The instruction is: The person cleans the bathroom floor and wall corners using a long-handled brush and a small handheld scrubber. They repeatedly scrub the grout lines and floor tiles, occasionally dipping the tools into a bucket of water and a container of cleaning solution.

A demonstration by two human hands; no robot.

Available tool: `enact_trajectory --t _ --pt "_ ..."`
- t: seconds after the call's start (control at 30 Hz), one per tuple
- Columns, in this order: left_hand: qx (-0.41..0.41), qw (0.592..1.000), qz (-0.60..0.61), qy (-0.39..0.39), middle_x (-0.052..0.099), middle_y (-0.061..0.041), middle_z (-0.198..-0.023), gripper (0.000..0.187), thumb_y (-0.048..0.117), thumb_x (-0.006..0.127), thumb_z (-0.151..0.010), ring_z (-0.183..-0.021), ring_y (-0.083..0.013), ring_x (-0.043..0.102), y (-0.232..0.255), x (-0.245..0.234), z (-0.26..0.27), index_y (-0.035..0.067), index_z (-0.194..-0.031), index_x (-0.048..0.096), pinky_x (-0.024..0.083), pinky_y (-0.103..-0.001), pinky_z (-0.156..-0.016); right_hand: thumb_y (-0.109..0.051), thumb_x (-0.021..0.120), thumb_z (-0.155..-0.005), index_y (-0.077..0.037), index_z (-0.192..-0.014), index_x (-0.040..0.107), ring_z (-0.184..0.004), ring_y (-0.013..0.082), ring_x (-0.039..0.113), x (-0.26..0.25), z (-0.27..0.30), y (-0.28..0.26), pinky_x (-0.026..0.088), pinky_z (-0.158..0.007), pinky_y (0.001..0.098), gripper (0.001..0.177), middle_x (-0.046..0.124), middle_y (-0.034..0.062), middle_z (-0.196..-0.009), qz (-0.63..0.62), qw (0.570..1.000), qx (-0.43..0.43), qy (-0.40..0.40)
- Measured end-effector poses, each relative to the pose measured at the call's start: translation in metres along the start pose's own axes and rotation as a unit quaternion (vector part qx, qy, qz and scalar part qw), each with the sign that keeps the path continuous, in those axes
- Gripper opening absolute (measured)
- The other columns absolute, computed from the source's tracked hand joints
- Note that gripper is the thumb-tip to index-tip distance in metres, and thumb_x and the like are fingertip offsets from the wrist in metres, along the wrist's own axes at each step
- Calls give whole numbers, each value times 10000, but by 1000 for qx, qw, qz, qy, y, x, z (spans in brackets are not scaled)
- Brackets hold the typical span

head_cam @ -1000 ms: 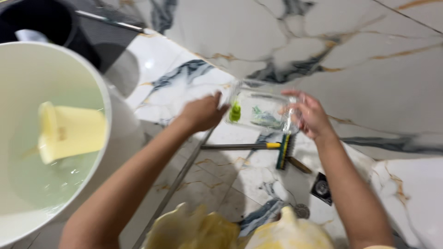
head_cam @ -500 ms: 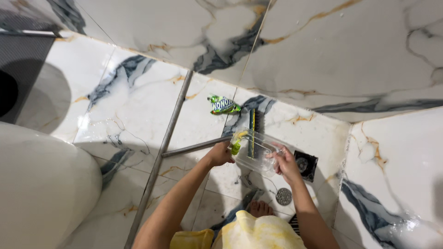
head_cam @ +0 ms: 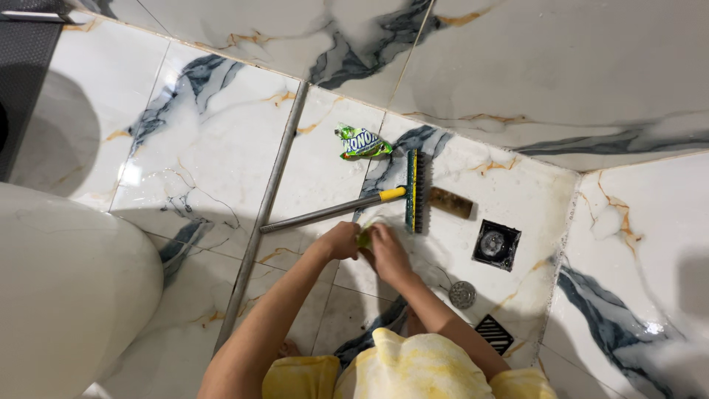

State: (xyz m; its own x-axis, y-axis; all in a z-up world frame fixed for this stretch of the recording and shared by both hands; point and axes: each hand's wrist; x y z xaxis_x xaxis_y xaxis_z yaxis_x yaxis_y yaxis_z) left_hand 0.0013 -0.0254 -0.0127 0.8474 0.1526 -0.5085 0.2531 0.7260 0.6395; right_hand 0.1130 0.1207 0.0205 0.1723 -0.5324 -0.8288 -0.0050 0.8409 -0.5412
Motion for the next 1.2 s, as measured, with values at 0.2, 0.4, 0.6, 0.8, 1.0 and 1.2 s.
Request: enact_trajectory --t 0.2,0.4,0.6,0.8,1.0,1.2 --pt "22 999 20 25 742 -205 -989 470 118 915 -582 -976 -382 705 -27 7 -3 -2 -991 718 583 -427 -846 -20 595 -1029 28 -1104 685 -1068 272 666 28 -14 5 608 -951 356 126 656 164 -1199 -39 998 -5 -55" --pt "80 996 -2 45 730 -243 -919 395 114 907 -615 -946 -400 703 -22 2 -20 -35 -917 701 584 -447 -824 181 475 -829 38 -1224 653 -1173 306 597 14 -15 34 510 -1028 430 457 615 204 -1252 -151 985 86 8" --pt "-5 1000 26 6 737 -270 -979 363 51 805 -717 -982 -387 731 -2 -14 -15 -53 -1036 665 601 -448 -835 115 553 -789 -43 -931 734 -1323 334 534 19 -1 51 427 -1133 410 278 554 167 -1419 35 991 24 -124" --pt "-3 1000 2 -2 714 -286 -1037 391 39 807 -725 -1040 -402 698 5 -17 -9 -64 -1068 651 581 -452 -865 139 441 -953 -28 -1264 668 -1248 255 635 17 -6 58 504 -1120 338 420 622 129 -1384 -90 993 70 -28" --pt "-9 1000 13 -2 731 -283 -1009 330 29 766 -757 -1014 -397 720 3 -20 -13 -78 -1048 654 586 -449 -852 160 542 -620 -151 -1099 730 -1414 514 439 -3 23 41 372 -1084 601 602 440 210 -1537 196 964 -19 -180" --pt "-16 1000 5 -3 717 -297 -1005 319 0 759 -752 -985 -408 723 10 -24 -13 -97 -1035 647 598 -456 -821 11 466 -1021 -148 -1389 622 -1229 273 682 -6 9 22 571 -1082 341 430 635 158 -1418 -30 962 145 -228"
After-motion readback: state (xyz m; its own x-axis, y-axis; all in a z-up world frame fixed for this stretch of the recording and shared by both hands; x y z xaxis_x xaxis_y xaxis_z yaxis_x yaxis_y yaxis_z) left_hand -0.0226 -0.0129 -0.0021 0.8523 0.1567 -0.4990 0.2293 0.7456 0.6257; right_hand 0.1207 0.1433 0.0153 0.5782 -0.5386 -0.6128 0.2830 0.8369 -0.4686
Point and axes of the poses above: each hand's wrist, its own z-axis away from the middle knuckle, its own x-axis out of the palm, y = z × x
